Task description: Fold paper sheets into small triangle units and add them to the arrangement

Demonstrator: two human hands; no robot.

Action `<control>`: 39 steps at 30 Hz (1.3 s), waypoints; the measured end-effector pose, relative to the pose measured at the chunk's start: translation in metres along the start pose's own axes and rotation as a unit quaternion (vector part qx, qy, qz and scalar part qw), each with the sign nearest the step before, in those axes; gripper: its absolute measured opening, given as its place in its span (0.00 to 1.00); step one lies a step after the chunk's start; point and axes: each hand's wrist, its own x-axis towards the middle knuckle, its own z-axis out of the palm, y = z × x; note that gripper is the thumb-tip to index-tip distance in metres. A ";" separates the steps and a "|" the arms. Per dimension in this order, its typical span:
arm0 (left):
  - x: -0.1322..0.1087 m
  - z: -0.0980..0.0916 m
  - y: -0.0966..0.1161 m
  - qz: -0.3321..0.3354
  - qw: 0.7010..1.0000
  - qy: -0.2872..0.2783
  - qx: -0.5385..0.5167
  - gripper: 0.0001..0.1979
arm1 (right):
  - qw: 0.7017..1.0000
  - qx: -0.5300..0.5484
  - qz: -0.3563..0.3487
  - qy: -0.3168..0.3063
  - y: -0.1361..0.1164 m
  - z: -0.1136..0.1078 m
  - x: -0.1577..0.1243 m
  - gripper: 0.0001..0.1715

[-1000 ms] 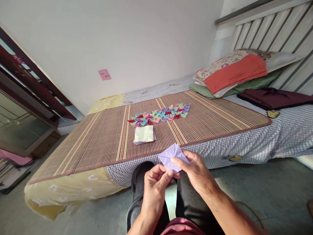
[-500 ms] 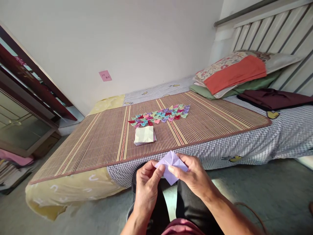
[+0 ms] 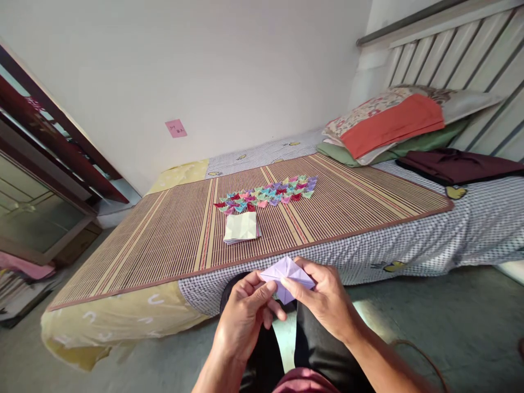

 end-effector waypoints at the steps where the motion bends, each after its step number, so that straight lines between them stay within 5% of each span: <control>1: 0.001 0.001 -0.001 -0.011 1.000 0.000 -0.014 0.24 | 1.000 -0.009 -0.009 0.006 0.001 0.001 0.000 0.16; 7: 0.005 0.003 -0.006 -0.036 0.998 0.022 -0.051 0.26 | 0.995 -0.067 -0.059 0.044 0.005 0.003 0.001 0.13; 12: 0.007 0.001 -0.011 0.006 0.999 0.038 -0.018 0.25 | 0.991 -0.051 -0.090 0.090 0.007 -0.005 0.001 0.03; 16: 0.008 -0.002 -0.012 0.022 0.999 0.044 -0.001 0.24 | 0.985 -0.062 -0.137 0.088 0.010 -0.008 0.001 0.07; 20: 0.011 -0.006 -0.009 -0.035 0.998 0.024 -0.046 0.23 | 0.973 -0.090 -0.190 0.092 0.019 -0.003 0.000 0.10; 26: 0.016 -0.011 -0.009 -0.093 0.988 0.045 -0.112 0.03 | 0.966 -0.128 -0.205 0.090 0.032 0.003 0.000 0.10; 32: 0.014 -0.013 -0.015 -0.065 0.994 0.029 -0.078 0.13 | 0.978 -0.090 -0.166 0.092 0.032 0.002 0.002 0.10; 39: 0.016 -0.001 -0.020 -0.027 0.992 0.101 -0.076 0.25 | 0.980 -0.075 -0.164 0.082 0.029 -0.001 0.001 0.10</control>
